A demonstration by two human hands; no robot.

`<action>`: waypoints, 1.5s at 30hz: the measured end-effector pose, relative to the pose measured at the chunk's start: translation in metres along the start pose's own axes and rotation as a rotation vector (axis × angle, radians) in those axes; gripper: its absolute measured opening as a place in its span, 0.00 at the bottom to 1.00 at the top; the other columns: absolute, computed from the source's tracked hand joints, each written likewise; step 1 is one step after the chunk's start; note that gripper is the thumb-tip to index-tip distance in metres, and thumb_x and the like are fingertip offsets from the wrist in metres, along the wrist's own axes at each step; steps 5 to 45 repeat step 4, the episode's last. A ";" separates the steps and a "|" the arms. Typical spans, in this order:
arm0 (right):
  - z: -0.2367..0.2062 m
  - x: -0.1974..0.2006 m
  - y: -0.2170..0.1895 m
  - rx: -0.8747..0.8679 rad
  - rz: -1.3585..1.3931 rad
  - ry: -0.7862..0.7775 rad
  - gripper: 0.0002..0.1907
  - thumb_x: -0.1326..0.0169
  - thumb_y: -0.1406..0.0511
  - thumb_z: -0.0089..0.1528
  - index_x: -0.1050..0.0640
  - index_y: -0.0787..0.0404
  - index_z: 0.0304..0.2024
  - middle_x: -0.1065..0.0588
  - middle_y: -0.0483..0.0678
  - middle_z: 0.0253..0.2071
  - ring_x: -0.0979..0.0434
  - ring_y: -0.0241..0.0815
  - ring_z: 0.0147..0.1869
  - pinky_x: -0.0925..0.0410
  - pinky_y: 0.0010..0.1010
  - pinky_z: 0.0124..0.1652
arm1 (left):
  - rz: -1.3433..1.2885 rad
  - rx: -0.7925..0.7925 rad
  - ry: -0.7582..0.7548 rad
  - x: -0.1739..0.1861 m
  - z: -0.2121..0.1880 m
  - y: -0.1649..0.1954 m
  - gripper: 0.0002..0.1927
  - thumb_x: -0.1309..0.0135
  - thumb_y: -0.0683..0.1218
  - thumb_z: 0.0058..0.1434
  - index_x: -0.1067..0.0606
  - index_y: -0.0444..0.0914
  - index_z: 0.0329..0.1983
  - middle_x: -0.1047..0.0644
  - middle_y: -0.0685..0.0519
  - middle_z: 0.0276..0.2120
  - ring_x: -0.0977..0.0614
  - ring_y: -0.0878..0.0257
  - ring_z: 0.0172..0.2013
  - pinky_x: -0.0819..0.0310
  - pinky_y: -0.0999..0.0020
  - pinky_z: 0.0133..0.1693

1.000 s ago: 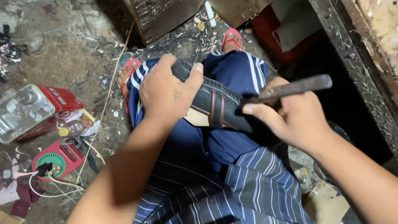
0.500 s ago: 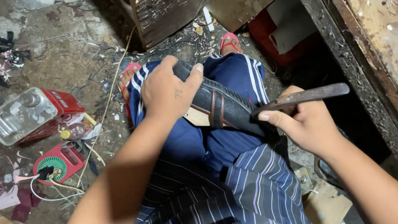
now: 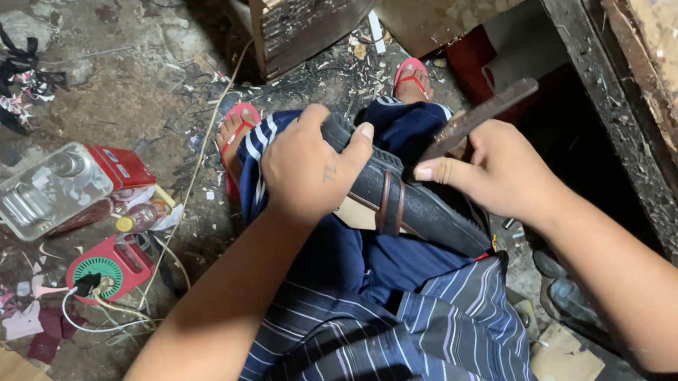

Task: The person sits on the floor holding a sandal in their lap and uses a knife to trim and scrape excess material from the sole edge, rotating the sandal to work around it. They then place the finished sandal on a rack and pick up another sandal to continue trimming.

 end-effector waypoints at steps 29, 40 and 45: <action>-0.004 -0.002 0.003 0.307 -0.036 0.129 0.15 0.33 0.57 0.58 0.20 0.62 0.34 0.26 0.45 0.27 0.29 0.35 0.30 0.36 0.28 0.31 | 0.005 0.044 0.013 0.001 0.005 0.000 0.24 0.37 0.60 0.54 0.24 0.35 0.37 0.21 0.40 0.27 0.18 0.41 0.32 0.25 0.49 0.37; -0.004 -0.002 0.003 0.307 -0.036 0.129 0.15 0.33 0.57 0.58 0.20 0.62 0.34 0.26 0.45 0.27 0.29 0.35 0.30 0.36 0.28 0.31 | 0.005 0.044 0.013 0.001 0.005 0.000 0.24 0.37 0.60 0.54 0.24 0.35 0.37 0.21 0.40 0.27 0.18 0.41 0.32 0.25 0.49 0.37; -0.004 -0.002 0.003 0.307 -0.036 0.129 0.15 0.33 0.57 0.58 0.20 0.62 0.34 0.26 0.45 0.27 0.29 0.35 0.30 0.36 0.28 0.31 | 0.005 0.044 0.013 0.001 0.005 0.000 0.24 0.37 0.60 0.54 0.24 0.35 0.37 0.21 0.40 0.27 0.18 0.41 0.32 0.25 0.49 0.37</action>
Point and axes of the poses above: each hand's wrist, its own z-axis towards the middle knuckle, its own x-axis out of the back of the hand, y = z × x, the point moved 6 cm from there along z, towards the middle knuckle
